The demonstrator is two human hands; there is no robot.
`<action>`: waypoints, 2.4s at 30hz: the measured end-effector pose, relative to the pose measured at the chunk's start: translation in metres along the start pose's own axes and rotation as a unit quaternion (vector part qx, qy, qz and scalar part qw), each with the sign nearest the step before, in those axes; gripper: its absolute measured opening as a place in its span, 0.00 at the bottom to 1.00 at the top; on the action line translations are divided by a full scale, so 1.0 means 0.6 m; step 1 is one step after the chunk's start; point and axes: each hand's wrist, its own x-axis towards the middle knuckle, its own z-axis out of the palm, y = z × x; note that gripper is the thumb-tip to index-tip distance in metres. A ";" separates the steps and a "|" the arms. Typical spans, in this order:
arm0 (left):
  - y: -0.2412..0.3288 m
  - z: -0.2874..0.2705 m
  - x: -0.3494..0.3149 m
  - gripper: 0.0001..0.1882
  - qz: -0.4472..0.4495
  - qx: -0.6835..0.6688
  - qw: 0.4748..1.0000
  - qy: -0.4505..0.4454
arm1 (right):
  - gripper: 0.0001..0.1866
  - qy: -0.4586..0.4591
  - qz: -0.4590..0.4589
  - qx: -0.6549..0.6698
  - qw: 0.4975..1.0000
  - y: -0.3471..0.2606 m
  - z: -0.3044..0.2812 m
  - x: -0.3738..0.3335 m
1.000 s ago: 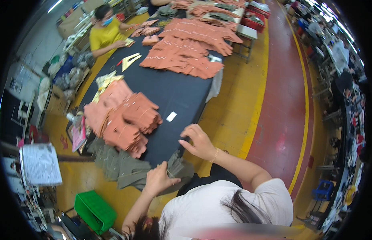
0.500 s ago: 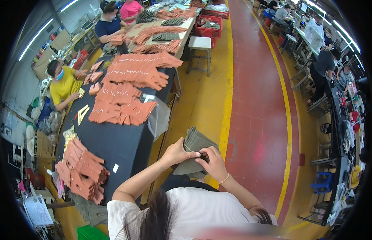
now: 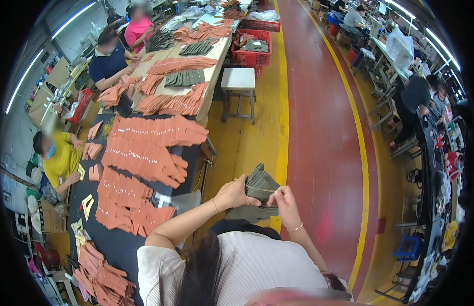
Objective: The person sorts and stacks olive-green and pink fabric pieces with metal buckles on a worktable. They repeatedly pick up, align, and place the pieces into neat piles, occasionally moving stacks to different positions on the table.
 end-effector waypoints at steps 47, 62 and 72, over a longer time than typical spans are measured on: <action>-0.475 -0.863 0.964 0.39 -0.145 -0.459 0.770 0.418 | 0.20 -0.424 0.239 -0.719 0.497 -0.004 0.090 1.765; -0.480 -0.819 0.906 0.38 -0.234 -0.503 0.597 0.580 | 0.35 -0.191 -0.239 -0.679 0.667 -0.399 0.767 2.286; -0.488 -0.882 1.027 0.41 -0.251 -0.478 0.448 0.713 | 0.37 -0.219 -0.112 -0.658 0.712 -0.497 0.990 2.581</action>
